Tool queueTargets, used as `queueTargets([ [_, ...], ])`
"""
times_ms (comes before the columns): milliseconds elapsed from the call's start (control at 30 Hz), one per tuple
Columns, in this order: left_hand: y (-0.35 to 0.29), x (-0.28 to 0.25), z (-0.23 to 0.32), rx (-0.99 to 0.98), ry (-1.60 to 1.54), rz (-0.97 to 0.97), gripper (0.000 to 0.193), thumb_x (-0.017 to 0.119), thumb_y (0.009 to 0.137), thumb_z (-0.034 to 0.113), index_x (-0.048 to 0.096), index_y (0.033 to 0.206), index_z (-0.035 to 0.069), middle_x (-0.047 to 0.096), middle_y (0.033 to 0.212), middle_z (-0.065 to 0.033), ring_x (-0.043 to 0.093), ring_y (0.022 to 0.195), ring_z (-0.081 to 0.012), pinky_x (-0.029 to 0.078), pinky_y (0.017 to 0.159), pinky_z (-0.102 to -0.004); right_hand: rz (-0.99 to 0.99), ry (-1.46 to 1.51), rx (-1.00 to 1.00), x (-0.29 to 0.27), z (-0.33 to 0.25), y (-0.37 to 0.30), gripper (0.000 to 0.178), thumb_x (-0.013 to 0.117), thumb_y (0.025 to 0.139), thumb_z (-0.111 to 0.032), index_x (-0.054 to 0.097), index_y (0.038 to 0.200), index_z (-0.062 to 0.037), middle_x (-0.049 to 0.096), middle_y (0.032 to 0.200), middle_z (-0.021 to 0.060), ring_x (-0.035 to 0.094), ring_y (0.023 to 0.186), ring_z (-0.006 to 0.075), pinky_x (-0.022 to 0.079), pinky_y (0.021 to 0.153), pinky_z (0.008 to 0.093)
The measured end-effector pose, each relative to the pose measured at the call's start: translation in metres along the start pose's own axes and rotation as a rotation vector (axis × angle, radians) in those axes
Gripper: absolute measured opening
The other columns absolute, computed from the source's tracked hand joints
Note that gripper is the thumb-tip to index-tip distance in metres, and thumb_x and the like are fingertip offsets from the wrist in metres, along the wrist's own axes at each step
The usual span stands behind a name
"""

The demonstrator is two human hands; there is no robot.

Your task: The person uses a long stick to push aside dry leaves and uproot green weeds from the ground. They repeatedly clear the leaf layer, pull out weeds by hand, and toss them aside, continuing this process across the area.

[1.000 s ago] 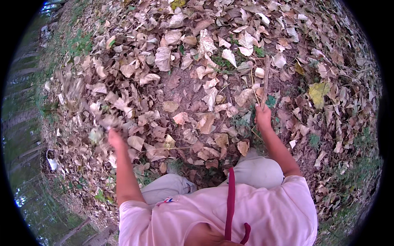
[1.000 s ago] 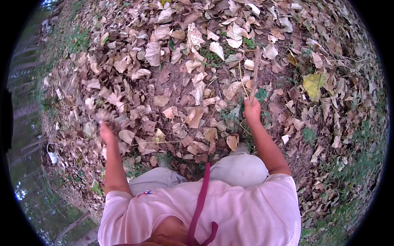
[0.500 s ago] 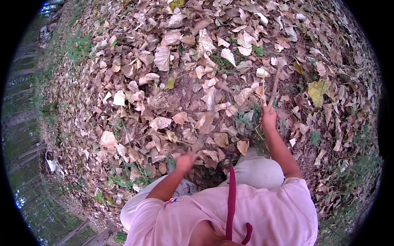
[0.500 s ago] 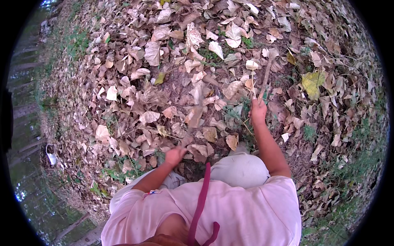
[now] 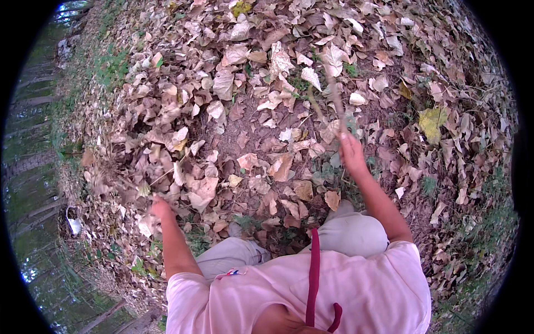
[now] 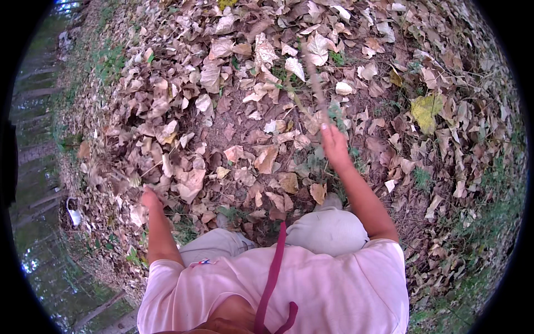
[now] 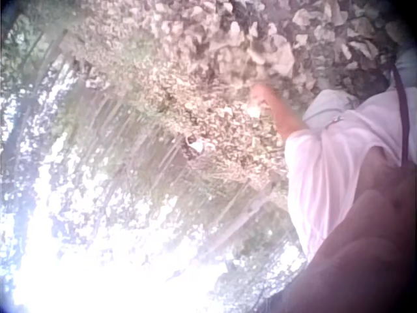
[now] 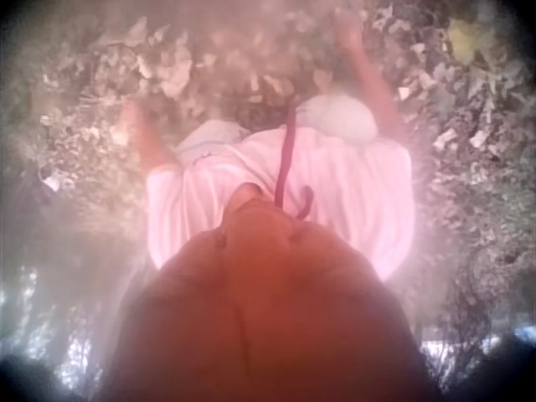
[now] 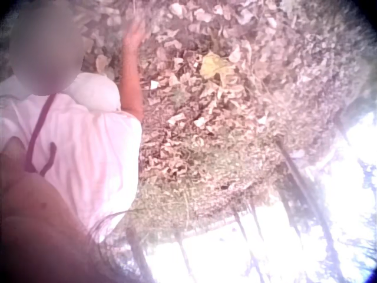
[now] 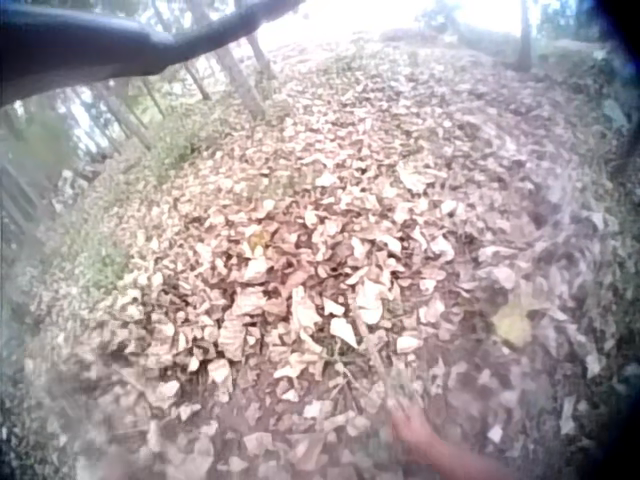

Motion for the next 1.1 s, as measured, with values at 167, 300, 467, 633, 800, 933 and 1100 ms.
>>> queueTargets([
  [167, -0.075, 0.093, 0.048, 0.171, -0.16, -0.306, 0.034, 0.049, 0.089, 0.035, 0.055, 0.076, 0.004, 0.046, 0.057, 0.0001, 0.041, 0.047, -0.0089, 0.034, 0.044, -0.0243, -0.29, -0.65, -0.263, 0.056, -0.005, -0.017, 0.04, 0.044, 0.088, -0.028, 0.042, 0.126, -0.0136, 0.062, 0.083, 0.0154, 0.06, 0.069, 0.0315, 0.048, 0.063, 0.0404],
  [300, -0.134, 0.132, 0.073, 0.245, -0.118, -0.559, 0.031, 0.047, 0.09, 0.032, 0.053, 0.075, 0.005, 0.044, 0.053, 0.0016, 0.039, 0.043, -0.007, 0.033, 0.039, -0.0217, -0.317, -0.828, -0.184, 0.063, -0.009, -0.014, 0.04, 0.044, 0.086, -0.023, 0.042, 0.126, -0.0186, 0.06, 0.097, 0.0183, 0.058, 0.082, 0.0372, 0.046, 0.073, 0.045],
  [467, -0.179, 0.147, 0.095, 0.211, -0.098, -0.726, 0.033, 0.047, 0.09, 0.035, 0.05, 0.074, 0.007, 0.044, 0.053, 0.0012, 0.039, 0.041, -0.006, 0.033, 0.039, -0.0208, -0.302, -0.959, -0.194, 0.067, -0.003, -0.003, 0.041, 0.044, 0.086, -0.024, 0.041, 0.127, -0.0193, 0.062, 0.089, 0.0181, 0.059, 0.077, 0.0364, 0.047, 0.071, 0.0458],
  [633, -0.195, 0.153, 0.087, 0.337, 0.115, -0.781, 0.033, 0.047, 0.09, 0.034, 0.051, 0.075, 0.004, 0.046, 0.052, -0.0011, 0.044, 0.044, -0.0094, 0.035, 0.042, -0.0261, -0.271, -0.853, -0.206, 0.062, 0.002, -0.009, 0.042, 0.046, 0.086, -0.024, 0.041, 0.127, -0.0194, 0.061, 0.08, 0.0178, 0.059, 0.069, 0.0349, 0.047, 0.064, 0.044],
  [800, -0.253, 0.161, 0.067, 0.867, 0.663, -0.83, 0.035, 0.051, 0.085, 0.041, 0.052, 0.079, 0.006, 0.057, 0.064, -0.0175, 0.057, 0.061, -0.0363, 0.043, 0.052, -0.0448, 0.038, -0.521, -0.126, 0.012, 0.029, -0.021, 0.041, 0.044, 0.088, -0.024, 0.039, 0.128, -0.0117, 0.062, 0.083, 0.0158, 0.059, 0.064, 0.0309, 0.046, 0.061, 0.0414],
  [933, -0.326, 0.18, 0.049, 1.24, 0.753, -1.177, 0.035, 0.049, 0.084, 0.043, 0.053, 0.082, 0.008, 0.059, 0.072, -0.0164, 0.058, 0.063, -0.0337, 0.046, 0.056, -0.0435, 0.52, 0.194, 0.135, -0.048, 0.042, -0.017, 0.043, 0.041, 0.091, -0.022, 0.034, 0.13, -0.0057, 0.053, 0.068, 0.0038, 0.046, 0.047, 0.0098, 0.04, 0.042, 0.0262],
  [1100, -0.331, 0.243, 0.081, 1.108, 0.925, -1.085, 0.046, 0.036, 0.089, 0.048, 0.054, 0.091, 0.005, 0.062, 0.072, -0.0159, 0.061, 0.066, -0.0326, 0.047, 0.058, -0.0459, 0.648, 0.25, 0.114, -0.092, 0.033, -0.013, 0.043, 0.042, 0.092, -0.022, 0.034, 0.131, -0.006, 0.046, 0.061, -0.0003, 0.039, 0.039, 0.0062, 0.032, 0.033, 0.021],
])
Point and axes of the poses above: each hand's wrist, its own y-axis towards the middle knuckle, its own x-axis out of the palm, z = x × y, the point moved 4 cm from there along y, towards the middle knuckle
